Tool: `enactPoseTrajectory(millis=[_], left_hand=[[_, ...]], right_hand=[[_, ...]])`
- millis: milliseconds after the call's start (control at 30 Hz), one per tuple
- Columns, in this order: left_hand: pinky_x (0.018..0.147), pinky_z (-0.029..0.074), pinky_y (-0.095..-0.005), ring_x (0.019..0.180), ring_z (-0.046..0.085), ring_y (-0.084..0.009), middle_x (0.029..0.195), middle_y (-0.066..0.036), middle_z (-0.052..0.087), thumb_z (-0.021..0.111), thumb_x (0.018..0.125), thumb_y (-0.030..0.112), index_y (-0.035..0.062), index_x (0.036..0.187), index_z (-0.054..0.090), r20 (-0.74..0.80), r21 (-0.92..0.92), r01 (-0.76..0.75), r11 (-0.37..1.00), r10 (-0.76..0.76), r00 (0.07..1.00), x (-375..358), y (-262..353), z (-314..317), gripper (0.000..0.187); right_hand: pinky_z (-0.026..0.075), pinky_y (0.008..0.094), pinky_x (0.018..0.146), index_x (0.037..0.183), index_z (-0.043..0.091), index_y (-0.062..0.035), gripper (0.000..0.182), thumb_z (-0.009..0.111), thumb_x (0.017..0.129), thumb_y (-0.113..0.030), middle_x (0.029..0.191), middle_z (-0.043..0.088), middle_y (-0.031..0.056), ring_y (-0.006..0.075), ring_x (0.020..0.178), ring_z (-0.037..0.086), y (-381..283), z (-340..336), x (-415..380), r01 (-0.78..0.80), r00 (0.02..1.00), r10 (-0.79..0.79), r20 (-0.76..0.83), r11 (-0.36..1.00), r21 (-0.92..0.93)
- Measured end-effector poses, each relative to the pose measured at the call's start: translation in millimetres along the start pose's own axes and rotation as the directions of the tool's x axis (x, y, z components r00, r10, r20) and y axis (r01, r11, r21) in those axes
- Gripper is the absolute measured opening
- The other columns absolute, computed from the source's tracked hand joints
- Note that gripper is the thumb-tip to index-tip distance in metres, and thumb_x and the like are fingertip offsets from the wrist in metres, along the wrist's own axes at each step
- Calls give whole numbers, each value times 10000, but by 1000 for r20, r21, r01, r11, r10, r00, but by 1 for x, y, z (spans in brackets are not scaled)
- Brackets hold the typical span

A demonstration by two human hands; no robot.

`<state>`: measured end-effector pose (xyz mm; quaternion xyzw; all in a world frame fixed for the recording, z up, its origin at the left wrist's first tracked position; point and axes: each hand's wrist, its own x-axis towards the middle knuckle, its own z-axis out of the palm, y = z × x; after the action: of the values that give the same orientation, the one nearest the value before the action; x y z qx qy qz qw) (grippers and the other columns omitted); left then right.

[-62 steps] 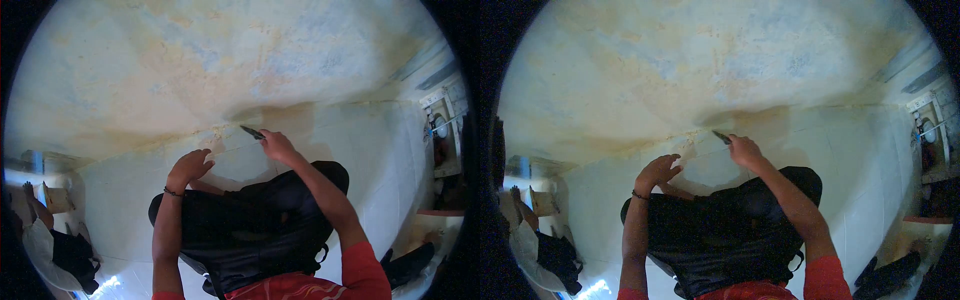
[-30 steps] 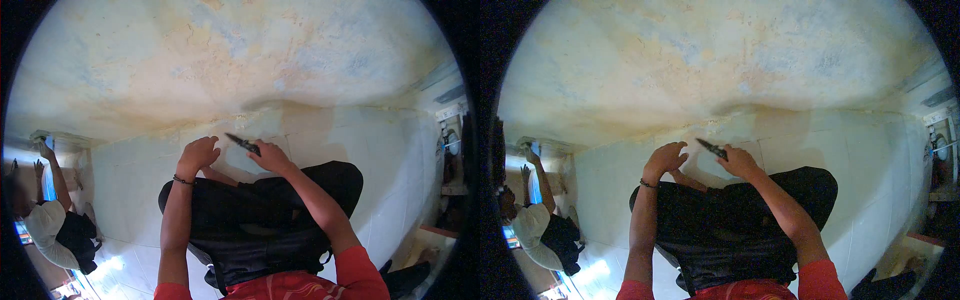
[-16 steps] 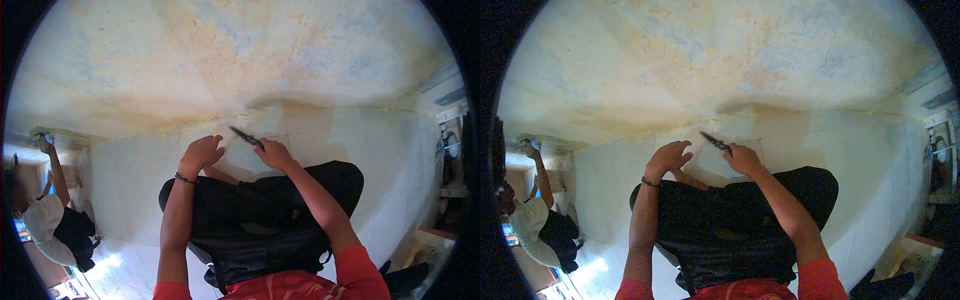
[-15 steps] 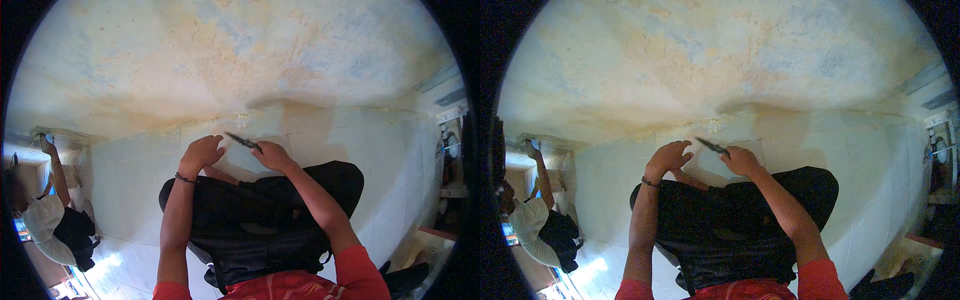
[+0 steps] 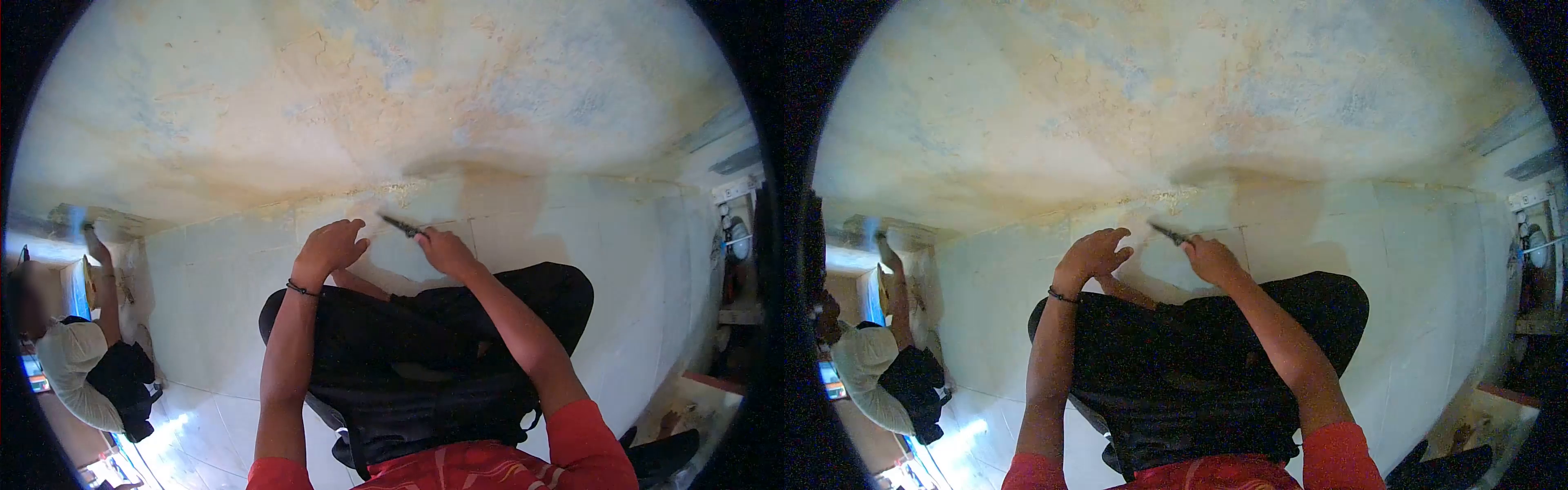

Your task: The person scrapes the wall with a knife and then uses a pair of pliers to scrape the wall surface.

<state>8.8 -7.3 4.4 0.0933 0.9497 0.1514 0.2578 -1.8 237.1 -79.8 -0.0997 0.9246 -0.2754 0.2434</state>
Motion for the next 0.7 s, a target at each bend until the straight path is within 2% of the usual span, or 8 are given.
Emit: enactPoseTrajectory(millis=[100,200,267,400,467,600,667,700], left_hand=[[916,448,-446,1090,549,-348,1180,-179,582,511,900,352,82,1247,502,-7,-1,2,1000,-2,1000,0,-2,3,440],[923,444,-444,1097,545,-350,1186,-181,580,512,899,356,81,1253,502,0,-5,3,1000,-3,1000,0,-2,3,449],[927,442,-444,1103,541,-349,1189,-181,578,512,899,359,81,1255,502,-2,-8,-3,1000,3,1000,1,-3,3,452],[936,436,-442,1118,533,-347,1200,-178,574,511,900,363,82,1260,500,3,-16,0,1000,0,1000,-1,1,1,457],[936,436,-442,1117,533,-347,1201,-177,574,511,899,364,82,1259,501,4,-10,5,1000,-5,1000,1,1,2,457],[932,437,-440,1111,537,-346,1198,-177,575,511,901,369,82,1255,503,-9,-11,1,1000,-1,1000,0,-2,4,456],[929,439,-439,1108,539,-345,1194,-176,577,510,902,370,82,1254,503,-7,-13,7,1000,-8,1000,-2,0,1,455],[926,440,-438,1104,541,-344,1190,-175,579,509,903,372,81,1252,503,-5,-14,12,1000,-13,1000,-3,1,0,454]], right_hand=[[479,553,729,1051,524,-2,422,392,958,-392,821,628,274,469,788,608,-2,14,-2,149,989,-149,17,988,-26],[476,550,728,1078,504,5,404,418,954,-369,820,619,287,470,788,606,-8,1,0,105,994,-105,-21,994,34],[444,530,739,1043,508,-4,329,439,951,-313,840,615,281,450,836,588,-5,-4,3,-36,994,53,-98,985,168],[453,512,757,1093,501,-4,306,483,927,-261,853,618,271,444,854,590,10,11,7,-34,988,59,-145,984,174],[468,493,751,1172,480,-3,343,529,896,-200,841,625,252,446,830,596,26,35,12,385,900,-368,-232,922,33],[476,477,749,1229,466,-18,392,556,871,-150,859,625,254,446,826,599,8,23,3,389,919,-379,-110,917,88],[465,491,814,1285,431,-16,445,537,874,-152,964,616,276,443,913,588,-5,-2,-3,196,980,-178,-92,943,268],[465,491,814,1285,431,-16,445,537,874,-152,964,616,276,443,913,588,-3,-3,0,196,980,-178,-91,943,267]])
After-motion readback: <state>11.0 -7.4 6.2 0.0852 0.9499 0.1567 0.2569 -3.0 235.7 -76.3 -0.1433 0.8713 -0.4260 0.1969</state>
